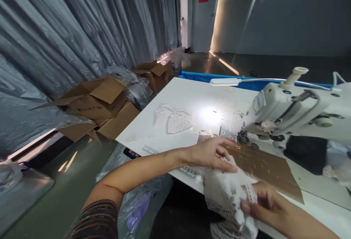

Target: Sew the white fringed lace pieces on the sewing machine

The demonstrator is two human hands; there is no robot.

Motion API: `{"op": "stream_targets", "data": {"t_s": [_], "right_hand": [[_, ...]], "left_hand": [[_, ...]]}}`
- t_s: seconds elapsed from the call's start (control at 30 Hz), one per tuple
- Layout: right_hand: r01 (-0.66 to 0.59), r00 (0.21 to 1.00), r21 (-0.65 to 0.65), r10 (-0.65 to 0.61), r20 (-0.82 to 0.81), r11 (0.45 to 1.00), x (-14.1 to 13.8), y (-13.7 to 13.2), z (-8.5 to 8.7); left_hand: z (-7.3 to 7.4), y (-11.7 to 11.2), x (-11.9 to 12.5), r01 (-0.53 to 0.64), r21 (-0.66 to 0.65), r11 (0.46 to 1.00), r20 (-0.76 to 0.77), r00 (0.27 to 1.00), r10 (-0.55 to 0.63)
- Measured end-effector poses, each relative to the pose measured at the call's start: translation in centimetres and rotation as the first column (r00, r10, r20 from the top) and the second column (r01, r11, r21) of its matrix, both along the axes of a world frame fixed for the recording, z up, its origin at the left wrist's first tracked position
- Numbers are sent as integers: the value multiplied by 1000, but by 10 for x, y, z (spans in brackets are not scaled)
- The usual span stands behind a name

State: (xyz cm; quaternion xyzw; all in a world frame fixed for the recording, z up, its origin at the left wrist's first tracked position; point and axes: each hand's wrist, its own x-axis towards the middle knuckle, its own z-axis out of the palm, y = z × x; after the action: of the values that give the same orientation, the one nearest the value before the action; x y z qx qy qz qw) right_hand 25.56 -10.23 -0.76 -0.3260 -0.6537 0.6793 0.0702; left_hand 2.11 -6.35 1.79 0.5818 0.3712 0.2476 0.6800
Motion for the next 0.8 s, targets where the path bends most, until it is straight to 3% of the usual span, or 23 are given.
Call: {"op": "stream_targets", "data": {"t_s": [0.03, 0.13, 0.2, 0.27, 0.33, 0.4, 0.47, 0.53, 0.6, 0.7, 0.8], "right_hand": [[-26, 1000, -23, 25, -19, 999, 4, 7, 0], [85, 996, 7, -85, 8, 996, 17, 30, -1], [174, 975, 123, -188, 118, 977, 27, 47, -2], [288, 896, 334, -376, 238, 898, 34, 64, -3], [326, 756, 552, -562, 335, 768, 37, 77, -5], [285, 657, 689, -659, 366, 667, 38, 84, -6], [244, 642, 732, -671, 370, 636, 39, 87, -6], [233, 672, 732, -650, 354, 640, 43, 86, -7], [251, 695, 729, -643, 322, 637, 48, 83, -8], [345, 720, 662, -640, 268, 666, 55, 78, -11], [539, 765, 402, -630, 134, 740, 47, 73, -11]], "left_hand": [[0, 4, -2, 7, 72, 997, -48, 999, -3], [3, 20, -8, 20, 304, 952, -270, 960, 67], [3, 32, -11, 58, 412, 909, -412, 902, 129], [-1, 44, -10, 129, 515, 848, -519, 834, 189], [-10, 52, -6, 215, 648, 731, -571, 772, 280], [-21, 57, -1, 280, 771, 572, -538, 767, 349], [-31, 58, 4, 337, 825, 454, -490, 826, 277], [-36, 56, 7, 409, 822, 397, -488, 865, 119], [-37, 54, 6, 470, 793, 386, -517, 856, 20], [-33, 54, -1, 487, 759, 432, -532, 846, -20], [-27, 55, -8, 443, 754, 485, -495, 869, -25]]}}
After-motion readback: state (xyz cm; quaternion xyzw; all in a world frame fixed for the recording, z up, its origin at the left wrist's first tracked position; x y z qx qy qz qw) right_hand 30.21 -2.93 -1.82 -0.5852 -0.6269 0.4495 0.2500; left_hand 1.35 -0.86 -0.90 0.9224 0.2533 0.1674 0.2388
